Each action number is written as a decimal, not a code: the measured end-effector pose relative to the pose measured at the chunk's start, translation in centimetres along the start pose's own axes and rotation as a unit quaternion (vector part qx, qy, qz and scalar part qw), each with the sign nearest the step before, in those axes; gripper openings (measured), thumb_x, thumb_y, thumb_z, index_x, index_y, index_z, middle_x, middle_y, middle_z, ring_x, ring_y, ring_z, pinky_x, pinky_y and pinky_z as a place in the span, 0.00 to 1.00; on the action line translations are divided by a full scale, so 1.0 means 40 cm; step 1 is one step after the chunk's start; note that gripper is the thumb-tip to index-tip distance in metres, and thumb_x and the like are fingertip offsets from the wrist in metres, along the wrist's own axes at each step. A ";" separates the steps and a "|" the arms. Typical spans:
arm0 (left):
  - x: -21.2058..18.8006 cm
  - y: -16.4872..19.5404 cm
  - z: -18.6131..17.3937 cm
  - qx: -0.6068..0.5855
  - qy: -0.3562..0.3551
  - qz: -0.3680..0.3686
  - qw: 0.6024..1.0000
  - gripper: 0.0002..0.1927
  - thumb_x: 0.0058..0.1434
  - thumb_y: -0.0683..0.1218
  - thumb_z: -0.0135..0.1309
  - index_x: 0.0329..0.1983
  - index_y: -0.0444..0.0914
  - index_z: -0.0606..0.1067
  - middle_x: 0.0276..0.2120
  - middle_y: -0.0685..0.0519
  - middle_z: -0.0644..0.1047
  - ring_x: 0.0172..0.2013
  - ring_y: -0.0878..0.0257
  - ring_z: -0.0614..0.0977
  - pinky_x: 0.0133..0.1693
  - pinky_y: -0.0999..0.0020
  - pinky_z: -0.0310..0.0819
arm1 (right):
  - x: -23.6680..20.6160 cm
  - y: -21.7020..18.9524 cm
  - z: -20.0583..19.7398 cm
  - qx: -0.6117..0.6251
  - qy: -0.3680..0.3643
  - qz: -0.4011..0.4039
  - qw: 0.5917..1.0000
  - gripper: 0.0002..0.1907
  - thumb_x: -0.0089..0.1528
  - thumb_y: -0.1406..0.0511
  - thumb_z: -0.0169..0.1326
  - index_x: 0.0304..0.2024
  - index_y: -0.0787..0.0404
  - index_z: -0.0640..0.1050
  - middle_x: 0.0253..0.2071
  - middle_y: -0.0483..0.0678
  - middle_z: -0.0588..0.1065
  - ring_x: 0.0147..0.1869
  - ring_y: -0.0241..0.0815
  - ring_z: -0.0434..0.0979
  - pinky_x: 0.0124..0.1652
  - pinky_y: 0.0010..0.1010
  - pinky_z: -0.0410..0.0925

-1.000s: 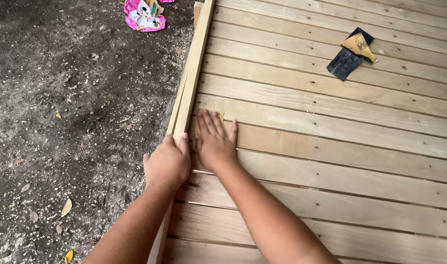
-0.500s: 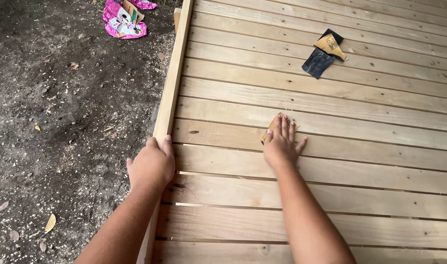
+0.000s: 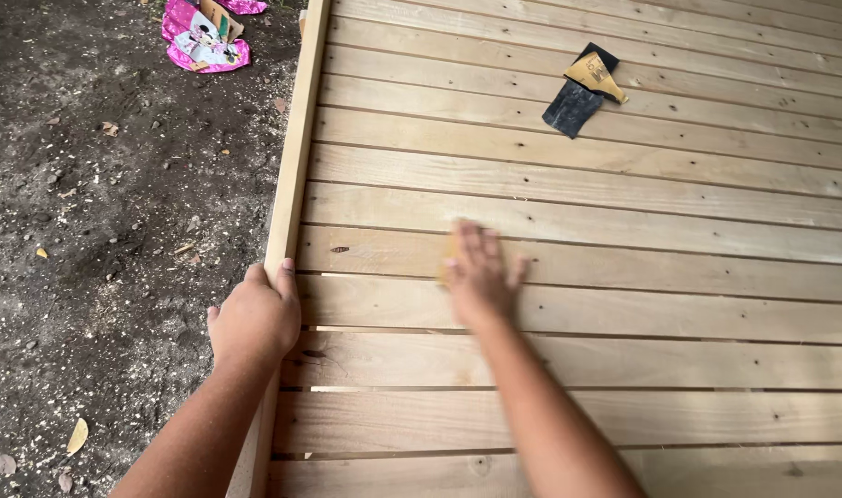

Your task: The person sands the slatted wooden surface of a large wood frame by hand, holding a piece of sandpaper and rubbing it back and forth across the planks. They work over different sections of the panel, steadying the frame with the other hand and moving along its length to sand successive areas.

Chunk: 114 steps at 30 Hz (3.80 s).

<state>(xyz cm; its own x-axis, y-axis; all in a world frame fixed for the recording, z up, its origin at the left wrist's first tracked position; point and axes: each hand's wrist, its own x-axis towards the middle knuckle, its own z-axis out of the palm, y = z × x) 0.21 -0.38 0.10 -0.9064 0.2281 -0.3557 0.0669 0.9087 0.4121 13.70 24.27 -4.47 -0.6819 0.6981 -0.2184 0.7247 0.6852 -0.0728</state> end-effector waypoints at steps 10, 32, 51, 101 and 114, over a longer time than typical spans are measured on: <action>0.000 0.003 0.003 0.017 0.005 -0.002 1.000 0.33 0.74 0.64 0.27 0.61 0.38 0.70 0.49 0.38 0.81 0.55 0.40 0.79 0.69 0.38 0.48 | 0.007 0.016 -0.002 0.034 0.006 0.081 0.996 0.35 0.71 0.54 0.34 0.78 0.40 0.39 0.81 0.32 0.37 0.84 0.40 0.33 0.72 0.66 0.28; -0.005 0.011 -0.010 0.032 -0.003 -0.009 0.999 0.31 0.74 0.64 0.27 0.62 0.39 0.71 0.47 0.38 0.81 0.55 0.41 0.79 0.70 0.40 0.48 | -0.001 -0.165 0.016 0.009 -0.012 -0.047 0.999 0.34 0.71 0.54 0.32 0.78 0.40 0.40 0.81 0.34 0.36 0.83 0.44 0.33 0.70 0.67 0.30; 0.004 -0.001 0.000 0.042 -0.008 -0.010 0.999 0.32 0.74 0.64 0.26 0.62 0.39 0.70 0.49 0.40 0.81 0.56 0.44 0.80 0.70 0.40 0.47 | 0.022 -0.044 -0.076 0.037 0.017 0.072 0.997 0.32 0.72 0.54 0.25 0.78 0.44 0.37 0.81 0.37 0.33 0.83 0.42 0.28 0.70 0.63 0.26; -0.001 0.206 0.301 -0.147 0.070 0.355 0.921 0.31 0.70 0.56 0.34 0.75 0.43 0.58 0.78 0.47 0.54 0.77 0.52 0.52 0.72 0.57 0.46 | -0.038 0.047 0.100 0.236 0.043 -0.181 0.954 0.30 0.70 0.56 0.38 0.74 0.55 0.57 0.77 0.51 0.55 0.80 0.54 0.49 0.71 0.46 0.44; -0.235 0.173 0.336 0.139 0.155 0.442 0.872 0.33 0.66 0.60 0.37 0.75 0.50 0.54 0.72 0.55 0.56 0.72 0.62 0.53 0.68 0.46 0.41 | 0.100 0.256 0.013 0.065 0.154 0.038 0.985 0.32 0.68 0.53 0.37 0.75 0.49 0.54 0.79 0.40 0.49 0.82 0.44 0.39 0.71 0.55 0.29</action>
<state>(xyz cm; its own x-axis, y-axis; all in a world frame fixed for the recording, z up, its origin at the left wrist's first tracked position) 14.78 8.47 -4.97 -0.5149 0.8169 0.2599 0.8570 0.4843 0.1759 18.47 33.97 -6.58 -0.6082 0.7902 0.0754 0.7680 0.6098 -0.1955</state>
